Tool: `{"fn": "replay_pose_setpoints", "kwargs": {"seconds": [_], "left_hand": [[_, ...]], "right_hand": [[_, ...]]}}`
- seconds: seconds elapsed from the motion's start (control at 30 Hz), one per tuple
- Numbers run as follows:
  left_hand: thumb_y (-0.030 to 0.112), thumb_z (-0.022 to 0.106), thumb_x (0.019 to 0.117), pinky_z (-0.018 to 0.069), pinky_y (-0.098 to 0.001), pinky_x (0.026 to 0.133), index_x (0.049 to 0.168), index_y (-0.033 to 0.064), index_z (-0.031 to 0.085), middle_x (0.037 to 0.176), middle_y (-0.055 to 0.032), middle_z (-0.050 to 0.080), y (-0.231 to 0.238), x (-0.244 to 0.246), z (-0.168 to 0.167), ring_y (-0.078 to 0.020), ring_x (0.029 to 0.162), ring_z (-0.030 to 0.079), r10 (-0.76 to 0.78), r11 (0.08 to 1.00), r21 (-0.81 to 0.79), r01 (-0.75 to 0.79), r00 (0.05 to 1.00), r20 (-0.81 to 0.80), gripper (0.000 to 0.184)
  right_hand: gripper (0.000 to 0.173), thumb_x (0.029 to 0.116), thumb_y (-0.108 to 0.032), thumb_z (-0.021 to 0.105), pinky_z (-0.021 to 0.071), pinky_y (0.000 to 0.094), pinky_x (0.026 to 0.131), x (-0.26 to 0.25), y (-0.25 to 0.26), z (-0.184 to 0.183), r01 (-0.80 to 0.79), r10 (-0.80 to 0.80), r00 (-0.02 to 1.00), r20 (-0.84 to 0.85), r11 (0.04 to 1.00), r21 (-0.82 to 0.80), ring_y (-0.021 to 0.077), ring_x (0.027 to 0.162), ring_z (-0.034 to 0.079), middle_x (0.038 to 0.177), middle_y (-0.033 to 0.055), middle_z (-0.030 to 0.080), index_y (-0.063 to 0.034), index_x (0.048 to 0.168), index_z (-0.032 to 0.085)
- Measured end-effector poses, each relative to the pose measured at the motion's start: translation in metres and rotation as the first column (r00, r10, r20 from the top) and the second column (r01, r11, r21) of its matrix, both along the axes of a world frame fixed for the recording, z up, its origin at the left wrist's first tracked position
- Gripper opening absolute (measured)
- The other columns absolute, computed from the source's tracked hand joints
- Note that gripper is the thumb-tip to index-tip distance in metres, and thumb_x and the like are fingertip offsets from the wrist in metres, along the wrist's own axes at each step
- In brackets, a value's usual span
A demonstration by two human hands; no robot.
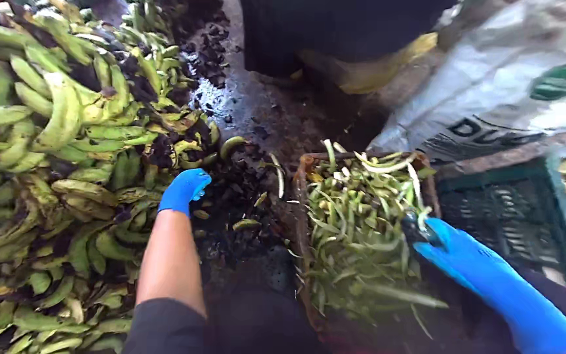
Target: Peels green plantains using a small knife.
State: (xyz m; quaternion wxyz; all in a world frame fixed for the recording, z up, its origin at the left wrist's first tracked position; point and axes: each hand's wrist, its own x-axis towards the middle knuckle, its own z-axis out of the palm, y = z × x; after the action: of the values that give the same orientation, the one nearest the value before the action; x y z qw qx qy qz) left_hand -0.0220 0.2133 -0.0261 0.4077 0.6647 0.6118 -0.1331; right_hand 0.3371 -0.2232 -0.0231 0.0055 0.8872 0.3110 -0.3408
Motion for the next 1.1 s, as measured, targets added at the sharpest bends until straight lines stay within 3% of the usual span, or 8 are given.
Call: {"fn": "replay_pose_setpoints", "kwargs": {"seconds": [0.2, 0.33, 0.6, 0.7, 0.83, 0.93, 1.03, 1.1], "left_hand": [[0.029, 0.049, 0.1051, 0.0463, -0.0667, 0.097, 0.129, 0.0031, 0.061, 0.123, -0.0272, 0.064, 0.079, 0.070, -0.120, -0.0441, 0.115, 0.062, -0.063, 0.984, 0.173, 0.054, 0.997, 0.051, 0.037], [0.023, 0.055, 0.1026, 0.0373, -0.0738, 0.104, 0.150, 0.0055, 0.045, 0.147, -0.0282, 0.049, 0.109, 0.112, -0.173, -0.0498, 0.135, 0.047, -0.074, 0.956, 0.280, 0.082, 0.996, -0.041, 0.052], [0.019, 0.072, 0.0883, 0.0323, -0.0755, 0.102, 0.160, 0.0220, 0.030, 0.144, -0.0239, 0.054, 0.127, 0.118, -0.228, -0.0526, 0.135, 0.044, 0.006, 0.905, 0.403, 0.137, 0.943, -0.333, 0.083], [0.022, 0.077, 0.0852, 0.0293, -0.0756, 0.105, 0.158, 0.0193, 0.035, 0.140, -0.0276, 0.055, 0.119, 0.118, -0.209, -0.0536, 0.133, 0.045, 0.041, 0.881, 0.468, 0.073, 0.973, -0.229, 0.084], [0.011, 0.075, 0.0859, 0.0421, -0.0739, 0.099, 0.154, 0.0084, 0.040, 0.148, -0.0318, 0.043, 0.097, 0.111, -0.153, -0.0535, 0.130, 0.049, 0.042, 0.895, 0.440, -0.074, 0.996, 0.081, 0.077], [0.008, 0.074, 0.0856, 0.0419, -0.0670, 0.104, 0.136, 0.0022, 0.058, 0.139, -0.0295, 0.052, 0.081, 0.091, -0.109, -0.0462, 0.131, 0.049, 0.003, 0.890, 0.426, -0.166, 0.934, 0.357, 0.053], [0.006, 0.072, 0.0888, 0.0574, -0.0402, 0.091, 0.136, 0.0033, 0.055, 0.137, -0.0167, 0.056, 0.045, 0.062, -0.041, -0.0212, 0.111, 0.064, 0.070, 0.904, 0.229, -0.361, 0.653, 0.755, 0.050], [0.005, 0.072, 0.0891, 0.0600, -0.0360, 0.086, 0.142, 0.0125, 0.051, 0.140, -0.0060, 0.054, 0.012, 0.039, 0.008, -0.0162, 0.107, 0.065, 0.050, 0.912, 0.107, -0.397, 0.366, 0.929, 0.058]], "right_hand": [[0.075, 0.0907, -0.025, 0.069, 0.0419, 0.0744, 0.097, -0.018, -0.003, -0.018, -0.006, 0.008, 0.999, 0.045, 0.998, -0.063, 0.0559, 0.126, 0.054, 0.140, 0.0361, 0.052, 0.0015, 0.153, 0.037], [0.067, 0.0930, -0.023, 0.066, 0.0415, 0.0699, 0.102, -0.013, 0.010, -0.007, 0.035, -0.035, 0.999, 0.001, 0.985, -0.168, 0.0518, 0.128, 0.054, 0.141, 0.0345, 0.053, 0.0056, 0.148, 0.043], [0.058, 0.0987, -0.012, 0.059, 0.0389, 0.0603, 0.111, -0.033, 0.061, 0.012, 0.132, -0.128, 0.991, 0.034, 0.934, -0.332, 0.0483, 0.137, 0.049, 0.149, 0.0340, 0.046, 0.0098, 0.149, 0.040], [0.066, 0.0941, -0.019, 0.064, 0.0418, 0.0660, 0.105, -0.021, 0.021, -0.008, 0.095, -0.091, 0.995, 0.029, 0.969, -0.229, 0.0508, 0.131, 0.052, 0.146, 0.0349, 0.048, 0.0082, 0.149, 0.040], [0.076, 0.0911, -0.027, 0.073, 0.0380, 0.0670, 0.109, -0.012, 0.008, 0.004, 0.087, -0.093, 0.995, -0.042, 0.988, -0.126, 0.0504, 0.135, 0.048, 0.148, 0.0345, 0.046, 0.0046, 0.151, 0.039], [0.080, 0.0872, -0.038, 0.076, 0.0395, 0.0628, 0.110, -0.010, -0.010, 0.025, 0.125, -0.117, 0.991, -0.068, 0.983, 0.133, 0.0445, 0.136, 0.050, 0.147, 0.0302, 0.049, 0.0023, 0.149, 0.044], [0.083, 0.0806, -0.034, 0.079, 0.0581, 0.0297, 0.088, -0.025, -0.024, 0.039, 0.481, -0.277, 0.862, -0.425, 0.712, 0.512, 0.0102, 0.101, 0.066, 0.124, 0.0044, 0.063, -0.0021, 0.148, 0.042], [0.057, 0.0900, -0.015, 0.065, 0.0595, 0.0269, 0.064, -0.037, -0.025, 0.051, 0.746, -0.197, 0.621, -0.759, 0.447, 0.494, 0.0084, 0.069, 0.066, 0.093, -0.0037, 0.068, -0.0108, 0.143, 0.044]]}}
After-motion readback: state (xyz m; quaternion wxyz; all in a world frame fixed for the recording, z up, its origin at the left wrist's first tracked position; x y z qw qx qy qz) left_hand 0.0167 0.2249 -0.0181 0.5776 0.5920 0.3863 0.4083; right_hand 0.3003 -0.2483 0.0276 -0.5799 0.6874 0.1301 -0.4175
